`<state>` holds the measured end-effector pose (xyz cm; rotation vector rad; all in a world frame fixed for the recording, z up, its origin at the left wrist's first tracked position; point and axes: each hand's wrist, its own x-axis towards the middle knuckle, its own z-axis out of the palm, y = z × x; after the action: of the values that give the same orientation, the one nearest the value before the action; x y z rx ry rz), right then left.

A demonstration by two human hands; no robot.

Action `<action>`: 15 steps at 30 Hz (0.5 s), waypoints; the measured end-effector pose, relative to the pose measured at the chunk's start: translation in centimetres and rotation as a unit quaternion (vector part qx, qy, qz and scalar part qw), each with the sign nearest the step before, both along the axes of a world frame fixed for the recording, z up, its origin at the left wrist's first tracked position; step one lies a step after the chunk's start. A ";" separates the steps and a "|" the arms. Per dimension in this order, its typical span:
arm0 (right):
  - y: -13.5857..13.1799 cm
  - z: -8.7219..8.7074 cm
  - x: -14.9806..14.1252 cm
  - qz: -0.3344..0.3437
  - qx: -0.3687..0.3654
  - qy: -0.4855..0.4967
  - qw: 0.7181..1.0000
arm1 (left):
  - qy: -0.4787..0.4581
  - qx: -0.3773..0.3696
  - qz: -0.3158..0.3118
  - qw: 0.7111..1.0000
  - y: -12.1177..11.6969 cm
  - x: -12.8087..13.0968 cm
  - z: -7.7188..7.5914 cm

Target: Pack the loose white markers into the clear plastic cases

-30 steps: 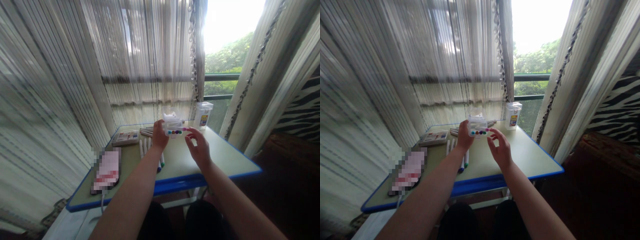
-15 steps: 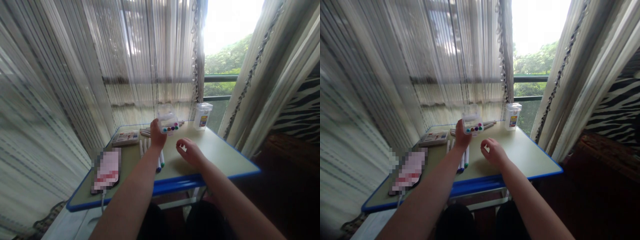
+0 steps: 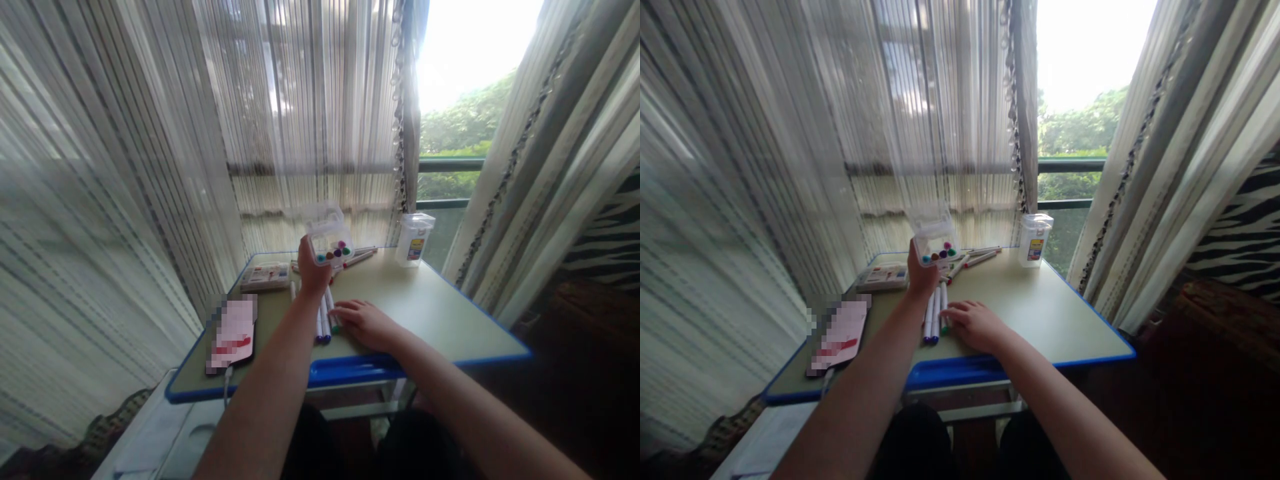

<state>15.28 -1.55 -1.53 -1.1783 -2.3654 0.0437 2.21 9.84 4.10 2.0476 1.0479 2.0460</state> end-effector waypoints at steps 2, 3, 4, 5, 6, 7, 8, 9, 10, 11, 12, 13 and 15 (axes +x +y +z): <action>0.2 -0.2 0.1 -0.004 -0.008 0.032 0.999 | -0.012 -0.007 0.021 1.000 -0.4 -0.8 0.0; 0.3 -0.3 0.1 -0.007 -0.012 0.049 0.999 | -0.011 -0.016 0.029 0.999 -0.5 -1.3 0.0; 0.5 -0.3 0.2 -0.008 -0.016 0.063 0.998 | -0.005 -0.026 0.034 0.999 -0.7 -1.7 -0.2; 0.7 -0.4 0.3 -0.010 -0.022 0.075 0.997 | -0.003 -0.038 0.041 0.998 -0.9 -2.3 -0.3; 0.9 -0.4 0.4 -0.014 -0.028 0.086 0.996 | -0.004 -0.049 0.048 0.998 -1.1 -2.8 -0.5; 1.1 -0.5 0.4 -0.021 -0.035 0.095 0.995 | -0.007 -0.058 0.053 0.997 -1.4 -3.3 -0.6; 1.2 -0.6 0.4 -0.030 -0.045 0.104 0.993 | -0.008 -0.063 0.057 0.996 -1.8 -3.8 -0.8; 1.4 -0.6 0.3 -0.041 -0.057 0.112 0.991 | -0.003 -0.066 0.058 0.996 -2.2 -4.2 -0.9; 1.5 -0.7 0.2 -0.050 -0.070 0.120 0.989 | 0.005 -0.065 0.058 0.996 -2.7 -4.6 -1.0; 1.5 -0.9 0.0 -0.059 -0.079 0.125 0.987 | 0.016 -0.062 0.057 0.996 -3.2 -5.0 -1.2; 1.5 -1.0 -0.2 -0.071 -0.082 0.130 0.986 | 0.027 -0.057 0.055 0.996 -3.7 -5.3 -1.4; 1.4 -1.2 -0.4 -0.085 -0.082 0.131 0.984 | 0.033 -0.050 0.054 0.997 -4.3 -5.5 -1.6; 1.0 -1.4 -0.8 -0.107 -0.068 0.129 0.984 | 0.027 -0.032 0.046 0.998 -5.5 -5.9 -2.3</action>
<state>14.48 -0.55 -2.96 -1.3950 -2.0272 0.2727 -3.68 4.38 1.82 2.0719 1.2234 1.9801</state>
